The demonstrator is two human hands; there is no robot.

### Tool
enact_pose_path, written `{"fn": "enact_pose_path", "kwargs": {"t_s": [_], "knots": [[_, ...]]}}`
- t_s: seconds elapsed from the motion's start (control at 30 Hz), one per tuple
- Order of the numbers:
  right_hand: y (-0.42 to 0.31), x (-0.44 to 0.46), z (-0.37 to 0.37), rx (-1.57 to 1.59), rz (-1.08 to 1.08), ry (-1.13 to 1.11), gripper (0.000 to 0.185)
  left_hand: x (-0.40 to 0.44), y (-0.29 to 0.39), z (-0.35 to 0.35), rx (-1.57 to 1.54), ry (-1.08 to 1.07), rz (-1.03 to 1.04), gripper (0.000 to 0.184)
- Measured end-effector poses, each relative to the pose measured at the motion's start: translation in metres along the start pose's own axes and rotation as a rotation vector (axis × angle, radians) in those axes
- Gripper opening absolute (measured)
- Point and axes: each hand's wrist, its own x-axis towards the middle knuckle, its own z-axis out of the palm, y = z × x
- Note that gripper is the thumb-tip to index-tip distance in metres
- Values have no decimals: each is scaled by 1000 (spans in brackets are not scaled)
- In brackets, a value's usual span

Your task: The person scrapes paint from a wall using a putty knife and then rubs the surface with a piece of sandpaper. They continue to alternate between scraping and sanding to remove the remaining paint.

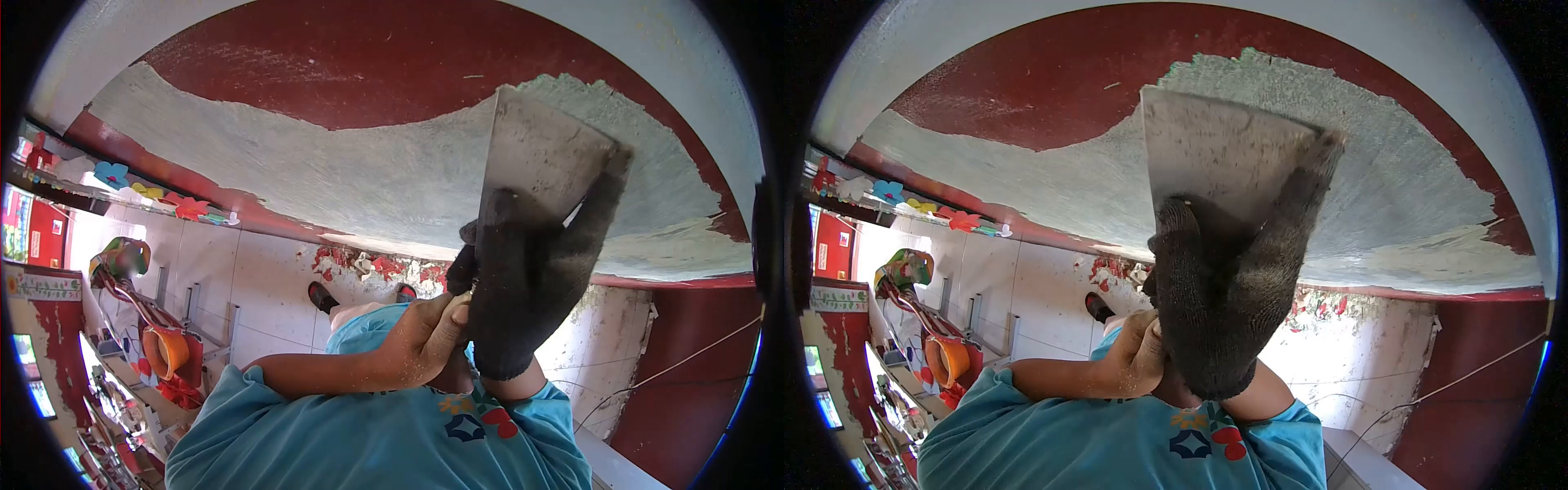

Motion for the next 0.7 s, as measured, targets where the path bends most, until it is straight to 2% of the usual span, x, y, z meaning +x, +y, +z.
{"fn": "enact_pose_path", "kwargs": {"t_s": [0.17,0.23,0.37,0.43,0.47,0.57,0.63,0.7], "knots": [[0,0,-2,-80,-27,5,72,3,12,-7,63,-77,-51,42],[0,-1,-1,-93,-30,17,72,5,15,-4,91,-37,25,42],[1,-1,1,-72,-53,46,71,3,10,0,4,57,26,40],[1,-2,2,-68,-27,47,70,8,16,-7,220,-42,76,38],[1,-2,2,-63,-25,52,70,9,18,-5,101,-74,62,37],[2,-6,0,-98,-5,44,70,2,14,-2,81,4,-38,35],[1,-5,-1,-142,40,22,69,10,18,-7,91,-42,-21,35],[-4,0,-1,-13,25,29,70,5,18,-7,95,-75,-32,36]]}}
